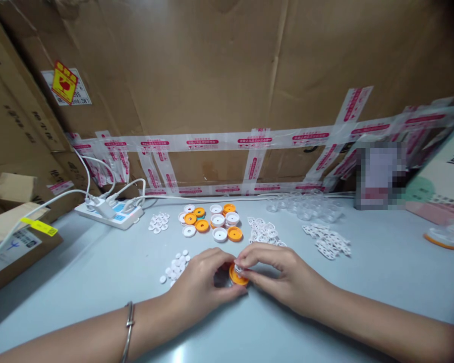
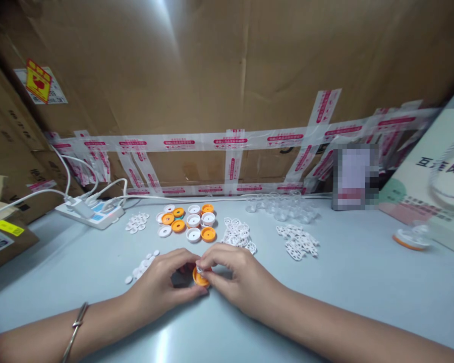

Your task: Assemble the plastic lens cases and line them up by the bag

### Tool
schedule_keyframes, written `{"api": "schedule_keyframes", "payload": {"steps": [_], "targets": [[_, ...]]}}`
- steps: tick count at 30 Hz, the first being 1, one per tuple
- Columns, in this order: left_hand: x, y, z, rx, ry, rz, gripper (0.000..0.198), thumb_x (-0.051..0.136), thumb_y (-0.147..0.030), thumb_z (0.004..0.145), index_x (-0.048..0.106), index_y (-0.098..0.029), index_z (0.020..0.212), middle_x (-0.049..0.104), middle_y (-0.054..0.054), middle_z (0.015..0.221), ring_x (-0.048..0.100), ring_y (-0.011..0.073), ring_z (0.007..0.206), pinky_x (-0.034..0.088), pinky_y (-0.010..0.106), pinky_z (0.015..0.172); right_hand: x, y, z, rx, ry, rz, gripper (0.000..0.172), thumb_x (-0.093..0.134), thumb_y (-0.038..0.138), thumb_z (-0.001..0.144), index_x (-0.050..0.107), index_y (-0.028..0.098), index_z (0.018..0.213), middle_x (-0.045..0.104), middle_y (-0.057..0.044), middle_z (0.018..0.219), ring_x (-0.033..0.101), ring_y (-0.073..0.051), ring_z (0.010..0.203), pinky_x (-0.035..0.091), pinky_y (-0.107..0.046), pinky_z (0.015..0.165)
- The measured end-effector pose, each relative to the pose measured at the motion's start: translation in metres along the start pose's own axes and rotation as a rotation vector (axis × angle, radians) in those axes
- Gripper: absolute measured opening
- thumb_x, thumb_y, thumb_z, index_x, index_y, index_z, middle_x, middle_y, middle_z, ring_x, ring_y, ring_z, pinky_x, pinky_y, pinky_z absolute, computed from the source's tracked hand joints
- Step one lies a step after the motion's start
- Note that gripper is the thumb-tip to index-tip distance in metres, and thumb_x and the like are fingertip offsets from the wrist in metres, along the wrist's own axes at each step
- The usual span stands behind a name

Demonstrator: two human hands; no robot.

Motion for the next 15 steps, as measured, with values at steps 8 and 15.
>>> {"api": "schedule_keyframes", "payload": {"steps": [8,15], "targets": [[0.001,0.002,0.0,0.004,-0.003,-0.007,0.021,0.067,-0.025,0.072,0.062,-0.015,0.089,0.062,0.004,0.079,0.056,0.0165,0.072,0.042,0.026,0.065,0.001,-0.003,0.0,0.003,-0.015,-0.007,0.009,0.056,0.009,0.078,0.062,0.015,0.077,0.067,-0.006,0.084,0.063,-0.015,0.081,0.049,-0.026,0.076],[0.001,0.003,-0.001,-0.009,0.007,-0.008,0.022,0.066,-0.026,0.074,0.061,-0.016,0.092,0.062,0.004,0.083,0.056,0.0166,0.075,0.042,0.026,0.066,-0.008,0.004,0.001,0.012,-0.061,-0.055,0.016,0.062,0.017,0.076,0.064,0.018,0.092,0.069,-0.004,0.091,0.064,-0.015,0.084,0.05,-0.028,0.078]]}}
Point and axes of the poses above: each hand's wrist, its own z-axis towards the middle knuckle, its own x-axis out of the palm, y = z × x, the point moved 2 cm from there along z, towards the middle knuckle
